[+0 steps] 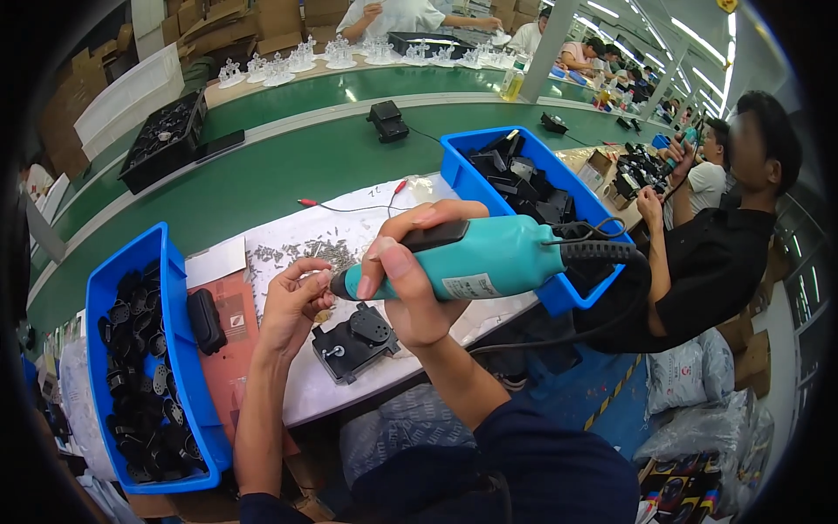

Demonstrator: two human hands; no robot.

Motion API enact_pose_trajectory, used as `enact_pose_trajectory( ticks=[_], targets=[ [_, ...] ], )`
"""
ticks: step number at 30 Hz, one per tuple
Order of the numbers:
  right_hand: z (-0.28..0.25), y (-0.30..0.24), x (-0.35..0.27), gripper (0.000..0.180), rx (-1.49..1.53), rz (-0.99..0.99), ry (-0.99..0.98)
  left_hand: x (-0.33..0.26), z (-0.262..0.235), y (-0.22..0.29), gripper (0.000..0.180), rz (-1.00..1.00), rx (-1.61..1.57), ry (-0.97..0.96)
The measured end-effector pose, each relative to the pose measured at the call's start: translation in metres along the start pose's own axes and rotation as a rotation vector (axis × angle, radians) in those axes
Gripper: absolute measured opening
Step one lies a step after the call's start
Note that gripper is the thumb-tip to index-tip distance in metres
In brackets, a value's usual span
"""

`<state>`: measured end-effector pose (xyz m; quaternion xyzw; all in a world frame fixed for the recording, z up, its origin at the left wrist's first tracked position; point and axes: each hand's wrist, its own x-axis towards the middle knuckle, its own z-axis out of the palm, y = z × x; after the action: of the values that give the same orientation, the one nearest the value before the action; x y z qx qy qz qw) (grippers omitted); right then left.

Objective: Assembling electronic or mechanical components using an electric screwdriver on an assembly line.

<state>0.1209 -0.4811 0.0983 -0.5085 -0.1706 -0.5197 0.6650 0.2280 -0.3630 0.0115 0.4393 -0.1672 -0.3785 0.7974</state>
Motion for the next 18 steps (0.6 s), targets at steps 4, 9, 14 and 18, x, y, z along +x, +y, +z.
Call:
enact_pose_trajectory(
  ticks=[4, 9, 14, 18],
  targets=[
    [0.002, 0.001, -0.001, 0.031, 0.010, 0.021, 0.049, 0.000, 0.001, 0.000, 0.016, 0.023, 0.019, 0.018],
    [0.001, 0.002, -0.005, 0.031, 0.010, 0.001, 0.041, -0.002, 0.002, -0.003, 0.017, 0.047, 0.054, 0.054],
    [-0.001, 0.005, -0.006, 0.032, 0.043, 0.043, 0.058, -0.011, 0.007, 0.004, 0.022, 0.134, 0.282, 0.133],
    [-0.015, 0.000, 0.003, 0.032, 0.014, 0.053, 0.066, -0.014, 0.007, 0.020, 0.028, 0.464, 0.799, 0.306]
  ],
)
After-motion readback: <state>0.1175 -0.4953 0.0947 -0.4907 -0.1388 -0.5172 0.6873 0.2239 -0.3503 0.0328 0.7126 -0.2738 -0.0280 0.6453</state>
